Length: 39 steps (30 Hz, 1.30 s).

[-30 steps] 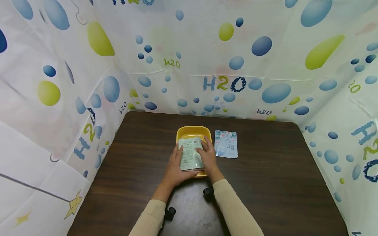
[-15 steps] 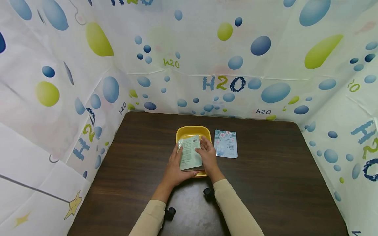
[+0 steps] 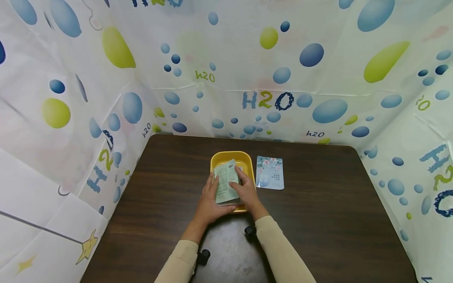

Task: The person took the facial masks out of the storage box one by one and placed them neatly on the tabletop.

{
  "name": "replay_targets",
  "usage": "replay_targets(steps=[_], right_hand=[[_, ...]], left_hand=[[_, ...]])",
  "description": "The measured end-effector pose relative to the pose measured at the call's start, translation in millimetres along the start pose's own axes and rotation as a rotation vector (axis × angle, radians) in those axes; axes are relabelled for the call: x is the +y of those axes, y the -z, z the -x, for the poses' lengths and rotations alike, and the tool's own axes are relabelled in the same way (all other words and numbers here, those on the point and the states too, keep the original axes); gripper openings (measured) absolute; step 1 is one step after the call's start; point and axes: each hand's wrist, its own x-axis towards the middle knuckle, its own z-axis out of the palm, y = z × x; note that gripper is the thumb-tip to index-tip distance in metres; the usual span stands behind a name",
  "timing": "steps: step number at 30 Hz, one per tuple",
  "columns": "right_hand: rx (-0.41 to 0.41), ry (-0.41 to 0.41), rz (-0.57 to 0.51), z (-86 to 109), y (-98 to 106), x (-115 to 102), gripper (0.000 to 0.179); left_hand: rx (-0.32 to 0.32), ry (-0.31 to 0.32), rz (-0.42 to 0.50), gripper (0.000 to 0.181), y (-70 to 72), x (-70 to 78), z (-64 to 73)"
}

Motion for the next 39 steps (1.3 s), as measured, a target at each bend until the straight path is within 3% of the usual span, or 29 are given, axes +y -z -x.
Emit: replay_targets(steps=[11, 15, 25, 33, 39], right_hand=[[0.033, 0.034, 0.052, 5.2, -1, -8, 0.073], [0.056, 0.068, 0.002, 5.0, -2, -5, 0.070], [0.158, 0.054, -0.108, 3.5, 0, -3, 0.065], [0.166, 0.049, -0.132, 1.7, 1, -3, 0.069], [0.173, 0.028, -0.095, 8.0, 1, -16, 0.064]], left_hand=[[0.002, 0.015, -0.007, 0.123, 1.1, 1.7, 0.7], [0.000, 0.022, -0.002, 0.124, 1.3, 2.3, 0.8], [-0.001, 0.008, -0.018, 0.124, 0.2, 0.1, 1.7], [0.006, -0.010, -0.016, 0.123, -0.2, -1.6, 1.3], [0.008, -0.016, -0.024, 0.123, -0.1, -1.0, 1.4]])
